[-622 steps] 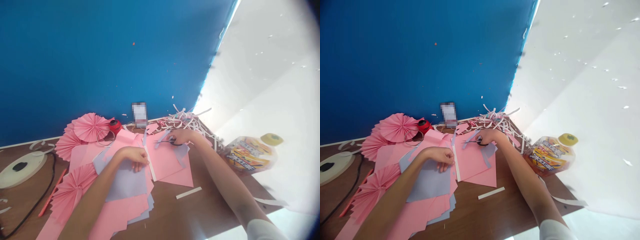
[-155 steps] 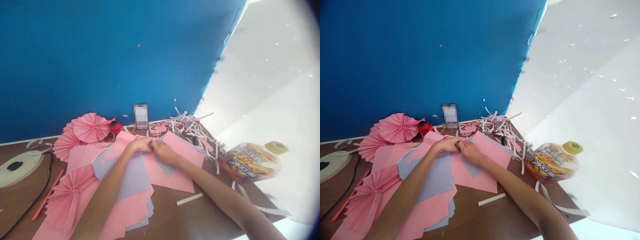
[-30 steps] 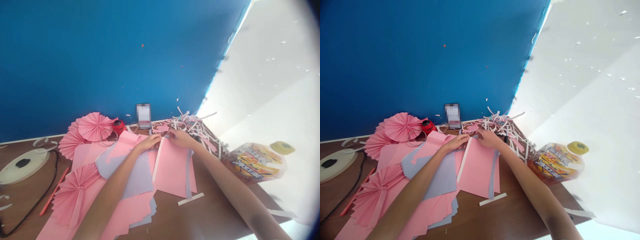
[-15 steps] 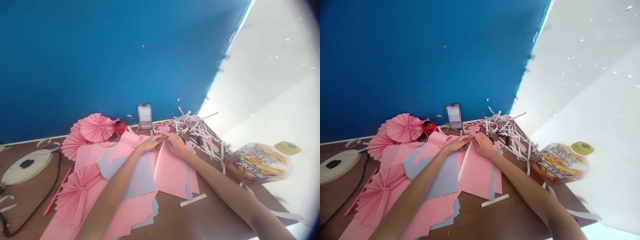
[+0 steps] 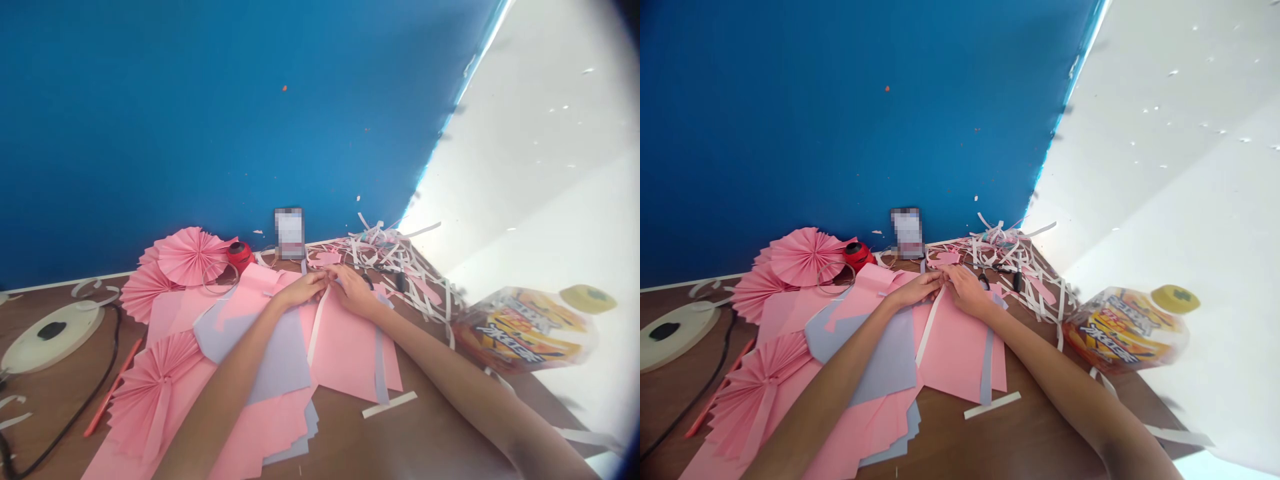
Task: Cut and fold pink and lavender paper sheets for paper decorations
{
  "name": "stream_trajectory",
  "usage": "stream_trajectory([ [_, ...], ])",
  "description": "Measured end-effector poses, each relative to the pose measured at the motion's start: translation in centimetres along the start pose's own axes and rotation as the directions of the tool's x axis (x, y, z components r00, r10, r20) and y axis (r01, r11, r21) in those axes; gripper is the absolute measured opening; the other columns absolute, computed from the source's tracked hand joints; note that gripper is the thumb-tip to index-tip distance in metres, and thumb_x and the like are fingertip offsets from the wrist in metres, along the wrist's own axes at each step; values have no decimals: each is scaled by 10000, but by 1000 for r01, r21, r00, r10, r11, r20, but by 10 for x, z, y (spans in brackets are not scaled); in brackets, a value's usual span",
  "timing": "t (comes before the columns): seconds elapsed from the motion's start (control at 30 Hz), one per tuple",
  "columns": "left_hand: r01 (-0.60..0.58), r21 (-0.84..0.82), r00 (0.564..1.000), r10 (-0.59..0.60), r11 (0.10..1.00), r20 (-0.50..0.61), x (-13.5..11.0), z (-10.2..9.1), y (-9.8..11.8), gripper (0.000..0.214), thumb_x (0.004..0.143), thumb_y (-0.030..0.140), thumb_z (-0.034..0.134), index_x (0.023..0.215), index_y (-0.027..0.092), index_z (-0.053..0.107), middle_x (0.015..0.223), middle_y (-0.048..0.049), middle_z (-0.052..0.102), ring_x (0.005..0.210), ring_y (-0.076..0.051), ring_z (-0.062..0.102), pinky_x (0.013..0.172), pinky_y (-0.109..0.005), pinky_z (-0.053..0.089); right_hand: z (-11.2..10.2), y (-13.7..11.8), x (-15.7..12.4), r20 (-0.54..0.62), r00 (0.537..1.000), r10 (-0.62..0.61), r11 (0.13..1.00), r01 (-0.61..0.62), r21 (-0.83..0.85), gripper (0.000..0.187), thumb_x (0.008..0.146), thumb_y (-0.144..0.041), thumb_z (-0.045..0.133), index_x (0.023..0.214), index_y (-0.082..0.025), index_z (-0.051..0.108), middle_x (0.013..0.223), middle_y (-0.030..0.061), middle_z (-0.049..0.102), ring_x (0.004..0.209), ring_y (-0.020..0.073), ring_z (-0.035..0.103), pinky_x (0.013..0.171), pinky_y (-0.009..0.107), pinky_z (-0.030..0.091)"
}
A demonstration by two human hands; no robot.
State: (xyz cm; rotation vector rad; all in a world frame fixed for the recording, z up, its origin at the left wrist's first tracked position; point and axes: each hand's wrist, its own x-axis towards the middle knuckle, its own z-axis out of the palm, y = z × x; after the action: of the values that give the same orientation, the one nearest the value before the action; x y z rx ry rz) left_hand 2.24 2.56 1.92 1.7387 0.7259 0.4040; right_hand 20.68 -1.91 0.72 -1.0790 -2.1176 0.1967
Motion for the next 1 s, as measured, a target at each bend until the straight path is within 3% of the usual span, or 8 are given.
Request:
stream_trajectory([
  [0.23,1,-4,1000,-1,1000,-18,1,0,-3,283,878,460,439,847,182,481,670,15,473,557,-99,464,428,-186,295,0,0,-1,38,999,-30,998,32,-57,471,850,-58,358,1300,-180,421,1032,116,597,997,248,536,849,413,455],
  [0.5,28,-22,997,-30,999,-73,0,3,0,241,864,421,452,802,190,474,653,9,488,544,-102,465,413,-191,252,7,7,-2,-41,999,-7,999,5,-54,463,918,-167,351,1381,-182,340,1034,126,592,962,260,550,855,445,466],
  [1.0,45,2,996,-45,999,-77,1,3,1,184,835,358,439,802,185,491,675,-1,530,586,-121,516,419,-194,273,8,8,-4,22,999,-24,999,25,-37,520,902,-121,302,1420,-153,272,1122,153,569,1041,257,532,882,445,465],
])
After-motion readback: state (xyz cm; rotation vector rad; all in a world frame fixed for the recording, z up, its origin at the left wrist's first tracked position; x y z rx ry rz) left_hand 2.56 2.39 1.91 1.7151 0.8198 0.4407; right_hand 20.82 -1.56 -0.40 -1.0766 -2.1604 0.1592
